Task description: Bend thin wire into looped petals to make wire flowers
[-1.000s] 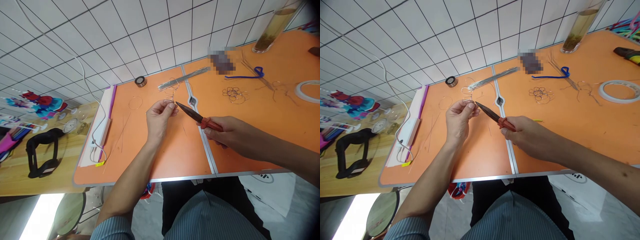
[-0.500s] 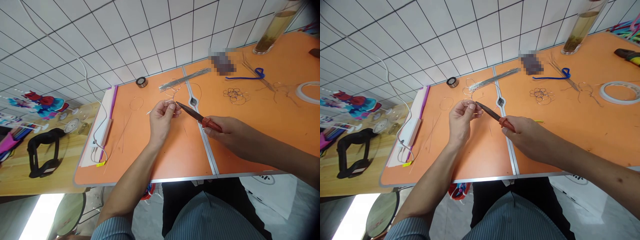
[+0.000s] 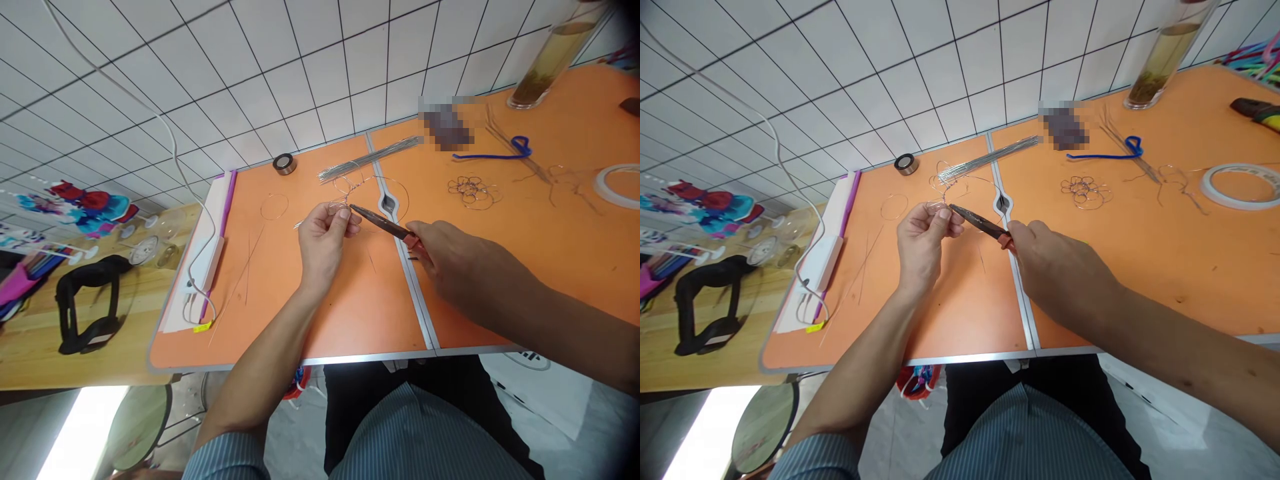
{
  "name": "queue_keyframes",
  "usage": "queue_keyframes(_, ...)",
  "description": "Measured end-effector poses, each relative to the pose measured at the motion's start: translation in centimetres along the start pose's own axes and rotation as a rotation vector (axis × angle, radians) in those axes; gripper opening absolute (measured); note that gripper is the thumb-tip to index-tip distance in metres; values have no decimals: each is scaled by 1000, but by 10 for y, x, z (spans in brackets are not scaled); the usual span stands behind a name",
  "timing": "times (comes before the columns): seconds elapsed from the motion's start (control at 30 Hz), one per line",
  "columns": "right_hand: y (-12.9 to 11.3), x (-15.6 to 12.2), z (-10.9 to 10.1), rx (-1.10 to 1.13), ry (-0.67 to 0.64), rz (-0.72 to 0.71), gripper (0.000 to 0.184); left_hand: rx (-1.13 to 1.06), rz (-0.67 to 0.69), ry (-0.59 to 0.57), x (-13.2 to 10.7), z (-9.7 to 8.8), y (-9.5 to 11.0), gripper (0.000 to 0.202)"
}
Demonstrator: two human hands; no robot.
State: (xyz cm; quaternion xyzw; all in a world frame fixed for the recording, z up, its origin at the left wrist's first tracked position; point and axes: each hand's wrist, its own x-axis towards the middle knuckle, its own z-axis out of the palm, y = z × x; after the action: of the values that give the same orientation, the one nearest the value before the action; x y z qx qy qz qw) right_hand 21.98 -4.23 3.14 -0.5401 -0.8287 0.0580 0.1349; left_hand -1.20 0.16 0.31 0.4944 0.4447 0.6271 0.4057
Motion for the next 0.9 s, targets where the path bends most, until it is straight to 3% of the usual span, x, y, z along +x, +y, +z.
queue_keyframes(0.13, -11, 2, -7, -262, 88, -21, 50, 49, -6, 30, 0, 0, -1, 21)
queue_keyframes(0.27, -14, 4, -10, -200, 66, -8, 50, 25, -7, 30, 1, -1, -2, 22)
queue_keyframes(0.43, -7, 7, -7, 191, -111, 58, 36, -25, 0, 31, 1, 0, -6, 23)
queue_keyframes(0.6, -14, 12, -21, 769, -426, 268, 17, -48, 47, 67, 1, 0, -11, 19)
queue_keyframes(0.7, -17, 12, -30, 1220, -668, 409, 25, -57, 70, 88, 2, 0, -11, 17)
queue_keyframes(0.77, -16, 12, -31, 1403, -726, 460, 32, -58, 74, 94, 2, 0, -10, 17)
queue_keyframes(0.83, -15, 12, -28, 1372, -722, 455, 32, -62, 77, 96, 1, 0, -9, 17)
queue_keyframes(0.9, -15, 12, -22, 1111, -622, 371, 26, -51, 73, 96, 1, 0, -8, 17)
